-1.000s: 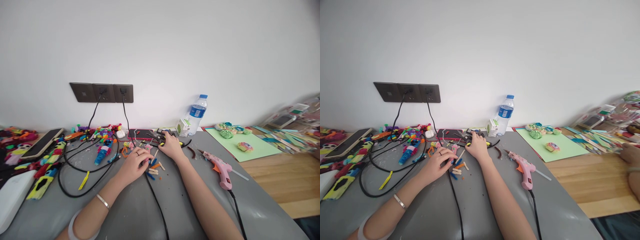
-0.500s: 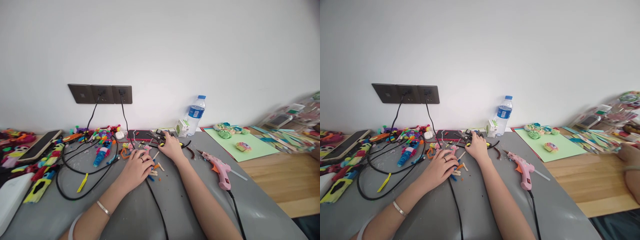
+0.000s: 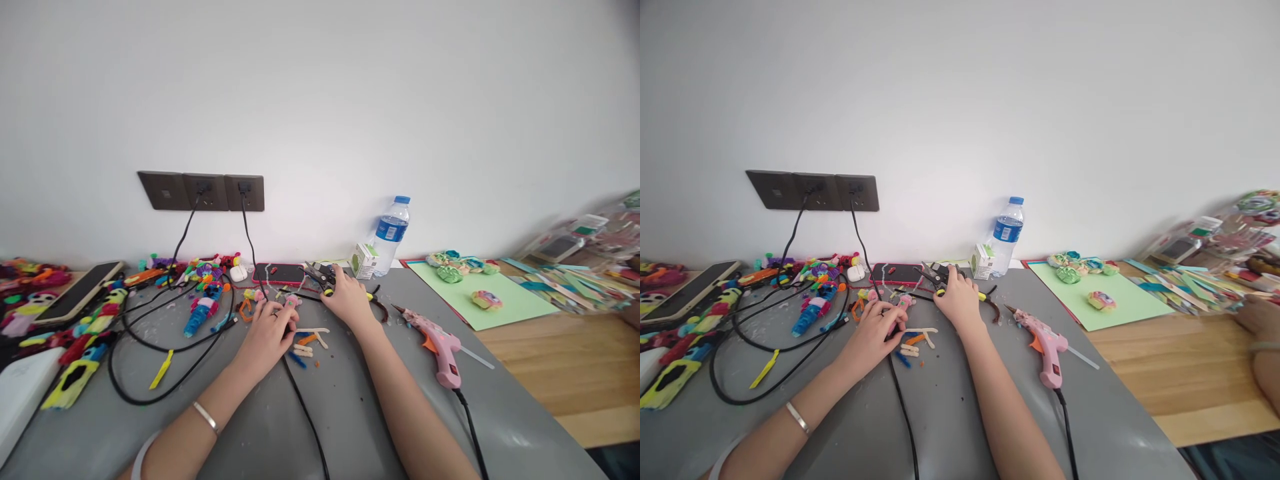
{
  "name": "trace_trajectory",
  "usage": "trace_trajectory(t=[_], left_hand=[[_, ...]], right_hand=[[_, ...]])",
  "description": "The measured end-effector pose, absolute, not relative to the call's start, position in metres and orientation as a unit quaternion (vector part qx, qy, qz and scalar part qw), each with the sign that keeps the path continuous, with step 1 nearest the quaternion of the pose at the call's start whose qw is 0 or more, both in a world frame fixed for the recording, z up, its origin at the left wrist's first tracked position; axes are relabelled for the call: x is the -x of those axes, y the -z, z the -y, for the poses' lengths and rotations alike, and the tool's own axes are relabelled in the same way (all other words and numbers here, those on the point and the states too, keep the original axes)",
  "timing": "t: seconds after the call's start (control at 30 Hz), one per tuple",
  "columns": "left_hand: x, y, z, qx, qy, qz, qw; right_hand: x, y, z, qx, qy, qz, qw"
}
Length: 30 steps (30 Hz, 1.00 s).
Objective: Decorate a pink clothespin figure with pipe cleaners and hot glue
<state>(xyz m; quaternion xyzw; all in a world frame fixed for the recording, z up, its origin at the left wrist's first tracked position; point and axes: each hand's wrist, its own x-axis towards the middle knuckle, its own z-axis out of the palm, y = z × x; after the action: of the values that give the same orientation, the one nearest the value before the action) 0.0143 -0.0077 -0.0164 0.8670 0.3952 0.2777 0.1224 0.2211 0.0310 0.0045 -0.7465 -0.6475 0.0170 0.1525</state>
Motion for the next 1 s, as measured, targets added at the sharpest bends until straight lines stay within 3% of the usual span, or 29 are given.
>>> trace_trajectory(t=[0.4,1.0], left_hand=[[-0.009,0.013,0.003,-0.808,-0.377,-0.404,0.203],[-0.006,0.008,0.002,-0.789,-0.397,-0.405,0.236]], right_hand=[[-0.223,-0.004,-0.032,0.806,-0.065,0.58,0.098],[-0.22,0.005,-0.034,0.819,-0.035,0.552,0.153]])
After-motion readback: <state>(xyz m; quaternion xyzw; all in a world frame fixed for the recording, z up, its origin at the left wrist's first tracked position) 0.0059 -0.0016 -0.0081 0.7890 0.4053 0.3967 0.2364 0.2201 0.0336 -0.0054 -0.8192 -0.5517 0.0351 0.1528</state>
